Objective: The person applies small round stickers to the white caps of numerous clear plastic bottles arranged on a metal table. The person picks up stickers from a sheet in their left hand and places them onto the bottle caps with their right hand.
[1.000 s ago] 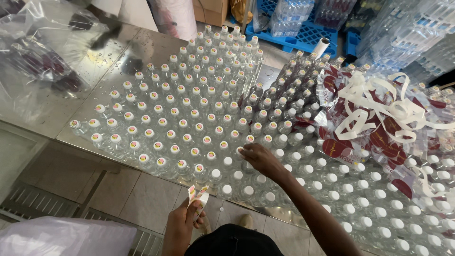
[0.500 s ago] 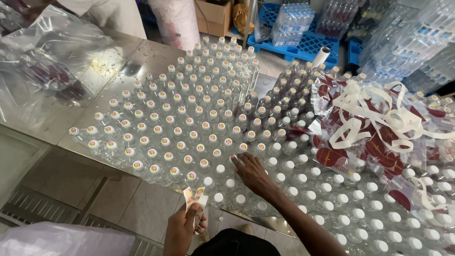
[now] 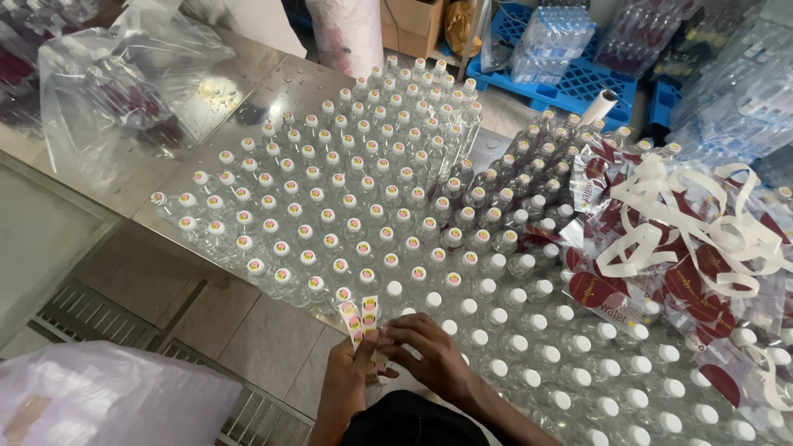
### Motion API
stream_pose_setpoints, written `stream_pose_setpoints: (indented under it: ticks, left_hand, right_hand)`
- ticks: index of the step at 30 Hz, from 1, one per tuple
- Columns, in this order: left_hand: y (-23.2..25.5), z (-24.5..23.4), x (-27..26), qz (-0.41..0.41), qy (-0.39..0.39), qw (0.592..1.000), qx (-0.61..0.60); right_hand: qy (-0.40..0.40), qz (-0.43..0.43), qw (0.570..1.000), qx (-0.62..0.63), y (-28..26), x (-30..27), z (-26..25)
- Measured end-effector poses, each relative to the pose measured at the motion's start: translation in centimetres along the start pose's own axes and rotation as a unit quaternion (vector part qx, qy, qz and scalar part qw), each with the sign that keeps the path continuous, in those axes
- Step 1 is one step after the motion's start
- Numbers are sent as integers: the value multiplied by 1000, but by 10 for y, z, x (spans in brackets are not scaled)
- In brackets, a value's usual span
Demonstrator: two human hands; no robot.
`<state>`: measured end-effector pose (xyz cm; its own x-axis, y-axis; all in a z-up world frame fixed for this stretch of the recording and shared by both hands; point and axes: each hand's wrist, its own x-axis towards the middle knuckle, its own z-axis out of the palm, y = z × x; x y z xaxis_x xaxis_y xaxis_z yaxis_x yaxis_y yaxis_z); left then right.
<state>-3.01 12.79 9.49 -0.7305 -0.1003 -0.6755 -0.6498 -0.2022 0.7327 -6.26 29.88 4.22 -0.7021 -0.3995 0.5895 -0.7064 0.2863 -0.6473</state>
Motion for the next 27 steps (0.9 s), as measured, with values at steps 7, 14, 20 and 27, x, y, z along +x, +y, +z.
stream_pose_setpoints:
  ticks: [7,14,20,27]
  left_hand:
    - [-30,-8,18,70,-46,995,45]
    - [-48,-22,22,263,-69,947,173]
    - [-48,-36,13,250,-98,934,236]
    - [-67,-51,19,228,-157,938,211]
  right_hand:
    - [32,144,989,33,0,-8,-2]
    - [-14,420,885,203,-28,12,-13]
    - [-55,470,798,373,-32,19,-23]
    - [-111,505,760,393,-12,0,-12]
